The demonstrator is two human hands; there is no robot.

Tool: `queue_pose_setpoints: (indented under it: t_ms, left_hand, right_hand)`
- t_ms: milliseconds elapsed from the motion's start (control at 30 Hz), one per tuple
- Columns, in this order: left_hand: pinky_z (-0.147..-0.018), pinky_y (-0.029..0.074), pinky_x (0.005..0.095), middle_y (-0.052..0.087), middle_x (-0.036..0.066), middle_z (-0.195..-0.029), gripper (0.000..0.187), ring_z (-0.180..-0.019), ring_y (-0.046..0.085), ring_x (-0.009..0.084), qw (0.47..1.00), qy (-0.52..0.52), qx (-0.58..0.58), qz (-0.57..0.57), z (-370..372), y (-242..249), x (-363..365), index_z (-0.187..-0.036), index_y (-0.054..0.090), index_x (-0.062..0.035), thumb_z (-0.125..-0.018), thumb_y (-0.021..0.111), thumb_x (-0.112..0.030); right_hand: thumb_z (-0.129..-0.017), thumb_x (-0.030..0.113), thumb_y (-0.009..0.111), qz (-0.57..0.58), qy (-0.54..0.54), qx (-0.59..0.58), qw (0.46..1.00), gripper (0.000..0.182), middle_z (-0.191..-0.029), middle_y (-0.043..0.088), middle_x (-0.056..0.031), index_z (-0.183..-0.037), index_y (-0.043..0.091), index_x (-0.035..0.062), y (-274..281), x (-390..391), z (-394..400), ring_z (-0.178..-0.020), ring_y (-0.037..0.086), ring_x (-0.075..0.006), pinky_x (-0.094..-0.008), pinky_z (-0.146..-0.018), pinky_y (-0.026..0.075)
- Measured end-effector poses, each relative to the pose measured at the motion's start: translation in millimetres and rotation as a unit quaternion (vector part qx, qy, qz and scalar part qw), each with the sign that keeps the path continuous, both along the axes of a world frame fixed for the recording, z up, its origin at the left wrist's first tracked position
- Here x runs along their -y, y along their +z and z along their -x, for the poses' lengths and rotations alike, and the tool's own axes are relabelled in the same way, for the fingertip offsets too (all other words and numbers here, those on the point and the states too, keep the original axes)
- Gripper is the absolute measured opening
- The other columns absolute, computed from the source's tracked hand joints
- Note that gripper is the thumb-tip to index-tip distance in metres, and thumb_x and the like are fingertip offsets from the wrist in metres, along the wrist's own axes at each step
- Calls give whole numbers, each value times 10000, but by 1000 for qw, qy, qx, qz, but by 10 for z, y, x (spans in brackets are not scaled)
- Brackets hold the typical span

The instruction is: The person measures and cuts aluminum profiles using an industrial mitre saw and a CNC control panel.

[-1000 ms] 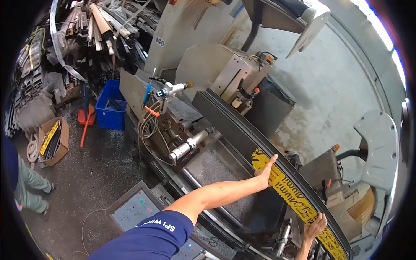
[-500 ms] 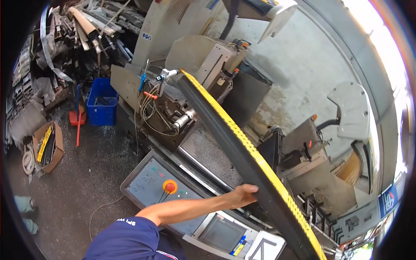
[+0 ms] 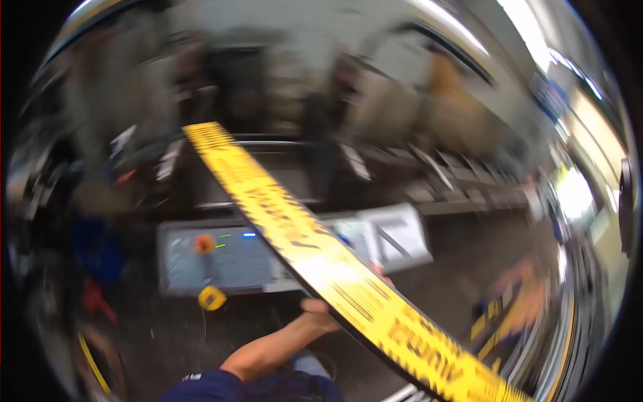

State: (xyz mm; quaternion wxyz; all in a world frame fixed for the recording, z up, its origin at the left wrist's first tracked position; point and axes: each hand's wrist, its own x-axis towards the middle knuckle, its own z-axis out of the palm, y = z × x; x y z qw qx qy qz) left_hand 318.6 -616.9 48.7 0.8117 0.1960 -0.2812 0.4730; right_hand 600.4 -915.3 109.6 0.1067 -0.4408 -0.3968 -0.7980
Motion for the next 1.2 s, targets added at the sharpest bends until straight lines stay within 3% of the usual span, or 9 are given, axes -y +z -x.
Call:
queue_pose_setpoints:
  t_ms: [167, 233, 433, 567, 667, 767, 900, 1067, 1200]
  left_hand:
    - [-1084, 407, 572, 415, 189, -1473, 884, -1286, 496, 384, 954, 0, -245, 171, -769, 513, 574, -1503, 344, -164, -731, 680, -432]
    - [-1076, 418, 572, 441, 180, -1436, 864, -1294, 479, 356, 947, -47, -265, 175, -1282, 406, 749, -1501, 327, -103, -782, 644, -461]
    - [-1035, 458, 564, 492, 181, -1366, 915, -1260, 506, 339, 916, 5, -400, 19, -2903, -25, 806, -1490, 321, -91, -776, 676, -539]
    - [-1123, 368, 502, 492, 166, -1412, 984, -1256, 512, 320, 908, -123, -366, 164, -3957, -89, 882, -1500, 366, -86, -795, 631, -719]
    - [-1085, 409, 464, 603, 125, -1275, 841, -1193, 563, 265, 892, -157, -392, 163, -4767, -238, 1231, -1437, 456, -84, -879, 531, -709]
    - [-994, 473, 441, 652, 107, -1216, 670, -1126, 609, 250, 840, -267, -462, 99, -5673, -1039, 1626, -1244, 603, -64, -974, 392, -640]
    - [-969, 479, 519, 663, 125, -1102, 654, -1025, 621, 335, 698, -522, -468, 142, -6311, -1127, 2396, -1198, 620, -33, -954, 410, -603]
    - [-969, 480, 481, 665, 82, -1165, 854, -1079, 612, 271, 638, -418, -628, 153, -6915, -1941, 2389, -1228, 631, -120, -834, 402, -842]
    - [-1067, 398, 486, 608, 73, -1325, 856, -1231, 541, 260, 576, -504, -633, 116, -7554, -2112, 2215, -1309, 598, -118, -870, 375, -819]
  right_hand:
    - [-767, 62, 690, 100, -122, -82, 984, 119, -650, 629, -40, -683, 636, 125, -277, 1058, -79, -698, 654, -222, -463, -811, 451]
    - [-884, 221, 586, 138, -207, -141, 958, 153, -988, 567, 5, -1035, 581, 202, -407, 1351, -175, -946, 558, -148, -395, -903, 365]
    - [-966, 268, 530, 87, -303, -256, 914, 216, -1066, 514, 24, -1164, 569, 192, -1278, 1659, -716, -1028, 516, -122, -349, -891, 370]
    - [-897, 429, 618, 32, -281, -366, 887, 382, -1056, 608, -12, -1133, 668, 132, -1164, 1886, -1248, -983, 586, -169, -387, -839, 388]
    - [-588, 392, 844, 24, -144, -618, 772, 694, -1028, 609, -82, -1146, 637, 35, -638, 1931, -1554, -948, 593, -247, -440, -843, 406]
    - [-524, 315, 883, 18, -28, -755, 655, 752, -1023, 626, -127, -1153, 573, 43, -897, 2032, -1952, -911, 605, -306, -436, -844, 441]
    - [-575, 307, 902, 13, 59, -888, 456, 755, -986, 655, -173, -1176, 571, -6, -1622, 2040, -2430, -903, 646, -307, -397, -826, 522]
    - [-732, 274, 842, -125, 231, -955, 136, 669, -1080, 670, -115, -1251, 577, -56, -2700, 2151, -2963, -985, 629, -208, -337, -852, 496]
    - [-833, 450, 747, -240, 180, -954, -11, 659, -1163, 660, -170, -1210, 606, -71, -2893, 2064, -3597, -1017, 646, -229, -352, -859, 506]
